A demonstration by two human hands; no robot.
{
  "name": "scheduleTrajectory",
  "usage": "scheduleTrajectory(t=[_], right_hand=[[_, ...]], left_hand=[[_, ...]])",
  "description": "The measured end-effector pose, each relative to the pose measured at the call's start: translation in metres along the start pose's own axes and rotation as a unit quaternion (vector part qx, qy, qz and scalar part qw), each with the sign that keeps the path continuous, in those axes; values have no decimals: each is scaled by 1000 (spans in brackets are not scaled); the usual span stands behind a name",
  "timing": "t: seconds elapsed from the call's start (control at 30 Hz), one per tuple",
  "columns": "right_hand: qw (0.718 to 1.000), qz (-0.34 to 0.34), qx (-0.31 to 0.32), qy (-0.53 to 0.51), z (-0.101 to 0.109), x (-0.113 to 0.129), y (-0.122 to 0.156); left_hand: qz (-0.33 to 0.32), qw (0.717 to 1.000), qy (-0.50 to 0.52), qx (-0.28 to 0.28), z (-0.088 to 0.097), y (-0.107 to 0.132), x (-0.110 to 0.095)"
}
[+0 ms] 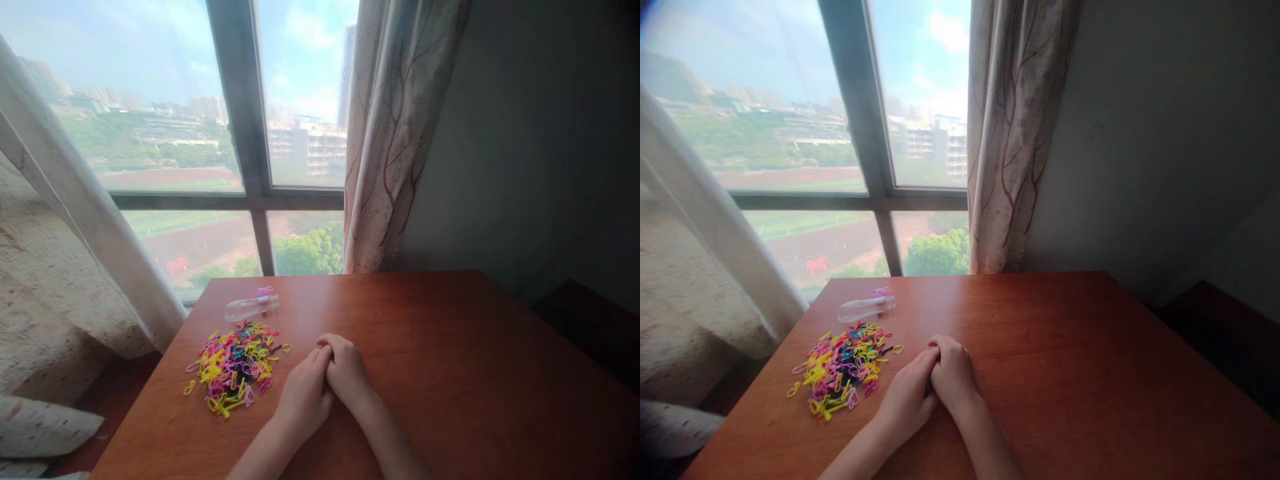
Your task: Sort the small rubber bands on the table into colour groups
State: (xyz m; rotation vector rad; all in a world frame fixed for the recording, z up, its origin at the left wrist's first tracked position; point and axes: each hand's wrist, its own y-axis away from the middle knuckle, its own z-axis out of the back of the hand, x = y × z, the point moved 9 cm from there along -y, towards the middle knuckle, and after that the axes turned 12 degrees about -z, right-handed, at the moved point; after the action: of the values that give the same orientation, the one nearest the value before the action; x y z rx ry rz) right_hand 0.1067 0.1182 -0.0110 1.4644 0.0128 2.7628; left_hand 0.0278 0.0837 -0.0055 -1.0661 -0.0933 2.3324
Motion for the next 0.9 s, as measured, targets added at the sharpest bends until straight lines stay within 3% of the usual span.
scheduleTrajectory(t=[0.9], right_hand=[[1000, 4, -5, 6, 0, 1, -1]], left_hand=[[0, 1000, -5, 2, 0, 0, 0]])
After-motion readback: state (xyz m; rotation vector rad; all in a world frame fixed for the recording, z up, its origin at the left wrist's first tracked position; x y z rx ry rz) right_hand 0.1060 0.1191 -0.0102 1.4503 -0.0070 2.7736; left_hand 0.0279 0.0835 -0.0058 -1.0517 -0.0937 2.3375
